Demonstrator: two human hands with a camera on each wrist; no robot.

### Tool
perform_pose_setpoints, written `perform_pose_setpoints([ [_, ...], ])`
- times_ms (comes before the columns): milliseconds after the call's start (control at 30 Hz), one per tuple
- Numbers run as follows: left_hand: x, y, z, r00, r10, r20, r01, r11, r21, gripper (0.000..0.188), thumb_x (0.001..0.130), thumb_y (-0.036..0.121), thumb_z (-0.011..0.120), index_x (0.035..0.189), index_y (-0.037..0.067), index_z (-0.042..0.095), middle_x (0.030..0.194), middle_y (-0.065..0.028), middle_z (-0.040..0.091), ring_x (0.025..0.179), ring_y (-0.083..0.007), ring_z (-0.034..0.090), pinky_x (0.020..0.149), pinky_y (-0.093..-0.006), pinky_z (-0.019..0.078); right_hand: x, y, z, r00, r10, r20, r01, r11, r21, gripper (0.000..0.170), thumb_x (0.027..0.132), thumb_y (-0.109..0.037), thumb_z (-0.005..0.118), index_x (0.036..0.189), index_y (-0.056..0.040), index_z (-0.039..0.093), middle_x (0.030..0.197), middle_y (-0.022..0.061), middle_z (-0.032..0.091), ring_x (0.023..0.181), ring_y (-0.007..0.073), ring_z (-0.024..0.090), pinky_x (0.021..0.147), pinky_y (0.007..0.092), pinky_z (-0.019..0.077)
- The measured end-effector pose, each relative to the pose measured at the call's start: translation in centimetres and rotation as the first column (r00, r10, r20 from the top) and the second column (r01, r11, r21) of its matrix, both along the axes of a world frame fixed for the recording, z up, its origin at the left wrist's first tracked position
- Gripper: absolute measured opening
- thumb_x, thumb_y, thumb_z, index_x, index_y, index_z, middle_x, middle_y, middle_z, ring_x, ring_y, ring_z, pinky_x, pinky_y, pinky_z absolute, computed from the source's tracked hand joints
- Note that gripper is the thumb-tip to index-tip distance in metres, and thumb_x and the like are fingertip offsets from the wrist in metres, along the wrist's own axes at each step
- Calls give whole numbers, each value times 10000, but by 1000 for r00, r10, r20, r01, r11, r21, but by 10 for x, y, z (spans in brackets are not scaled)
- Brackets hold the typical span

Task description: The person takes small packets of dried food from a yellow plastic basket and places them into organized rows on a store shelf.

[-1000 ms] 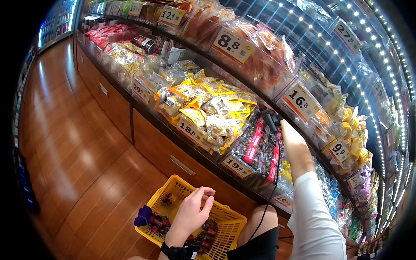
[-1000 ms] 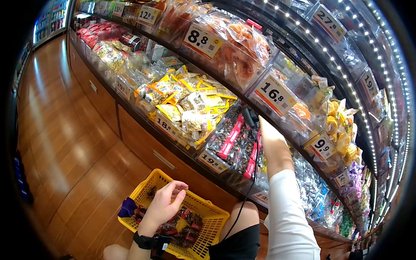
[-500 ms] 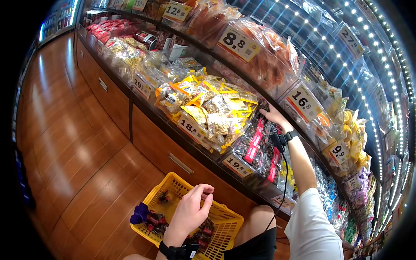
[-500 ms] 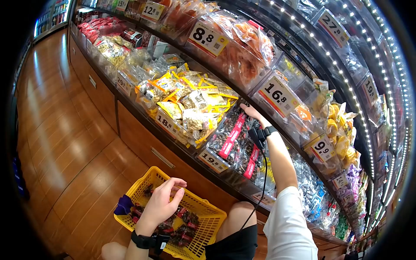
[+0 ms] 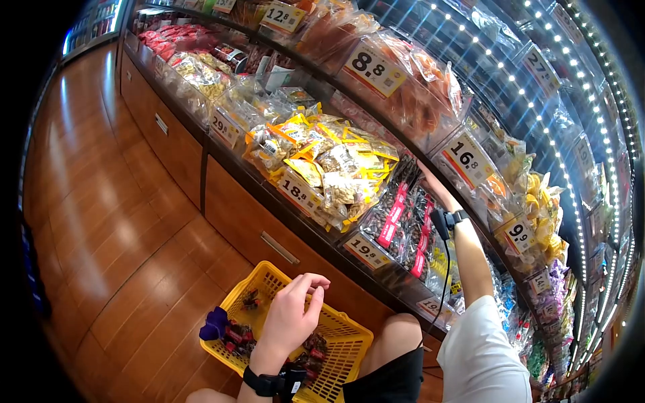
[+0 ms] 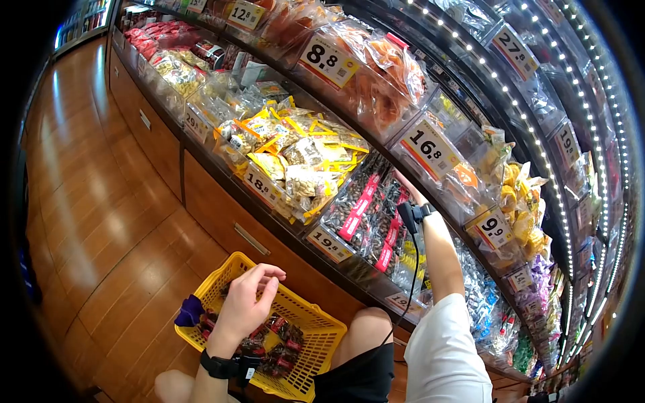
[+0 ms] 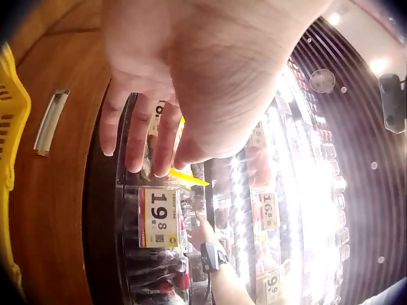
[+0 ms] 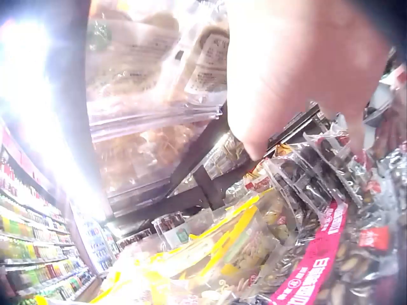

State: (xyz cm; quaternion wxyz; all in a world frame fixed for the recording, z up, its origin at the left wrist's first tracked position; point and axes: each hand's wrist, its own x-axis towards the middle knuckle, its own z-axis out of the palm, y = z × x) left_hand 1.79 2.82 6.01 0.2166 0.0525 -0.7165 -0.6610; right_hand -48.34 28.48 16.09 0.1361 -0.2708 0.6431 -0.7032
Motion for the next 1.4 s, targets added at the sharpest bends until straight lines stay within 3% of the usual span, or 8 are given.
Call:
perform_pose_setpoints([
  [133,3,-12,7,994,103,-35,-102,994,25,146,993,80,544,1040,-14,645,961,-114,715,878,-202,706,799,-306,556,86,-29,36,854,-111,-509,464,605,647,390,1019,-333,576,1260,-27,594,1119,67,652,1029,142,603,883,277,487],
  [233,3,-23,5,977,203,-60,-199,978,61,118,975,36,536,984,-12,643,925,-114,707,851,-204,703,769,-303,552,115,-35,39,800,126,-587,394,627,672,610,1011,-254,556,1519,12,347,1560,186,399,1422,259,403,1166,373,317],
  [367,3,-50,-1,934,344,-93,-338,938,71,135,970,14,513,937,-2,643,859,-90,682,786,-171,669,717,-285,522,268,-67,63,401,378,-835,545,634,549,420,955,-132,612,1350,-5,548,1276,238,631,1220,367,599,1020,397,465],
  [600,-1,-98,-25,827,559,-58,-507,787,353,179,1025,116,486,986,35,640,970,-56,684,864,-108,629,800,-253,508,386,-123,-27,447,894,14,-622,299,724,362,986,-213,609,1288,-13,598,1073,189,727,971,345,702,874,382,549],
  [867,13,-93,-19,824,562,-79,-516,799,309,172,1012,150,510,1047,45,642,1025,-87,687,916,-145,660,858,-310,536,352,-153,-319,461,550,696,-296,-644,705,620,916,-412,670,1339,30,569,1209,220,670,1111,348,639,843,425,541],
  [1133,15,-72,-30,867,497,-34,-483,856,184,167,1019,134,504,1025,44,644,989,-67,684,881,-122,645,835,-286,527,378,-77,-422,448,780,436,103,-530,842,968,837,-320,818,1582,-113,235,1594,206,235,1349,359,451,917,431,571],
  [1300,-2,-59,-35,888,456,-52,-446,885,135,167,1019,85,499,981,21,648,929,-34,693,843,-89,615,796,-239,508,356,-55,-492,326,934,147,115,-193,974,808,767,-120,832,1460,-84,420,1470,180,430,1249,347,538,870,413,579],
  [1400,-11,-51,-33,891,450,-49,-442,888,124,165,1016,78,500,985,18,651,932,-33,699,837,-95,625,788,-242,519,357,-96,-432,375,769,517,-98,-522,847,826,734,-87,836,1454,-93,432,1329,183,568,1127,369,618,848,442,566],
])
